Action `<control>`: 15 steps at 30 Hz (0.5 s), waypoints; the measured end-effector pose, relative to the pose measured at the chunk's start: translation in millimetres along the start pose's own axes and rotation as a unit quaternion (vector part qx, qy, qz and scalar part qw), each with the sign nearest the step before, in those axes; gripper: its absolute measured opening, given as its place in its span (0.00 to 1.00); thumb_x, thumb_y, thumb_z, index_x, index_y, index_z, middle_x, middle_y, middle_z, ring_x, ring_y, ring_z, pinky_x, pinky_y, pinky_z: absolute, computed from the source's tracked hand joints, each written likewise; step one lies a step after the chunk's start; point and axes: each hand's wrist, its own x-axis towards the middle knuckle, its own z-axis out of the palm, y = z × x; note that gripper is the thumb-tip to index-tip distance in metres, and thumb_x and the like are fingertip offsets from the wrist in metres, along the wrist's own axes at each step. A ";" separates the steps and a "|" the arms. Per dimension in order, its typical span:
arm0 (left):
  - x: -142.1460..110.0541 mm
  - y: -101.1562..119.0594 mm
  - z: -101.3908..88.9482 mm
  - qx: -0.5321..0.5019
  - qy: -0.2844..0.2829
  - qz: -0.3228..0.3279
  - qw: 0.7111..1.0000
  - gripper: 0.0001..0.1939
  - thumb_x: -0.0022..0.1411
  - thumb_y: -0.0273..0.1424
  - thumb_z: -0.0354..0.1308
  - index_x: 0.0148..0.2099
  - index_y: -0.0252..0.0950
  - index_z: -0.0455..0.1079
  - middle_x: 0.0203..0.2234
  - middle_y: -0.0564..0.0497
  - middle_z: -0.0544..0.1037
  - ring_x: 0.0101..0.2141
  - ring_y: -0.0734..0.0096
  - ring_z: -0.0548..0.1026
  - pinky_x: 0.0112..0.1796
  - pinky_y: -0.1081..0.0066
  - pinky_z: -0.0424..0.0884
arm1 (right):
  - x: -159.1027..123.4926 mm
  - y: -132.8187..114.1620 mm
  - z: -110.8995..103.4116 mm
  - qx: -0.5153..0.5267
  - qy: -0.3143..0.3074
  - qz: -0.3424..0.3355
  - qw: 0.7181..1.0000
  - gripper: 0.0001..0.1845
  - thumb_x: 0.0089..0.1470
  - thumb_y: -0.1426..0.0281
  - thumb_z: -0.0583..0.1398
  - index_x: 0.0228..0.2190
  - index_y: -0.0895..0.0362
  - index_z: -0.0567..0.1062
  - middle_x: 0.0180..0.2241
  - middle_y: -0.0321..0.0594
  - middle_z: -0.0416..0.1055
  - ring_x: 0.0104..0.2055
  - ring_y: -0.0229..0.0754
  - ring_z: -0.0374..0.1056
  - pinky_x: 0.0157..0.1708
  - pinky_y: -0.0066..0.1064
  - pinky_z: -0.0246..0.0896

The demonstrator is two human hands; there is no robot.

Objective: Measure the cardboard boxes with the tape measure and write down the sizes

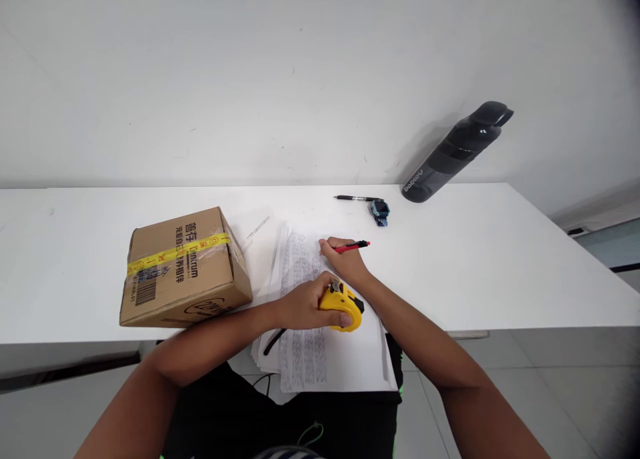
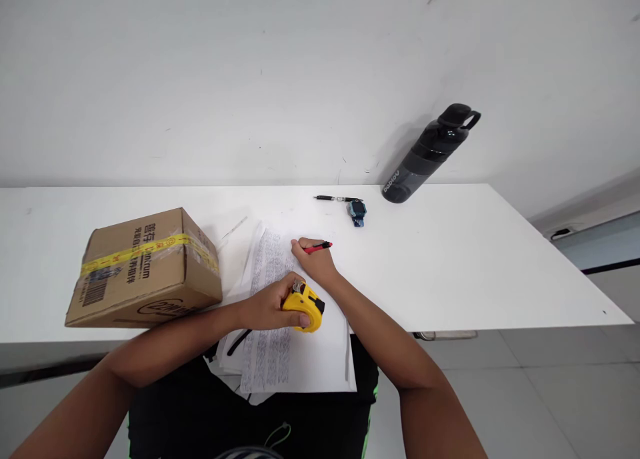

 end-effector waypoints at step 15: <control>-0.7 -1.9 2.3 -0.126 -0.018 -0.013 0.992 0.28 0.49 0.39 0.71 0.44 0.38 0.57 0.35 0.51 0.74 0.33 0.71 0.74 0.34 0.68 0.70 | 0.2 6.9 2.1 -0.030 0.007 -0.008 1.000 0.23 0.57 0.53 0.52 0.17 0.53 0.63 0.16 0.32 0.58 0.23 0.38 0.57 0.25 0.30 0.54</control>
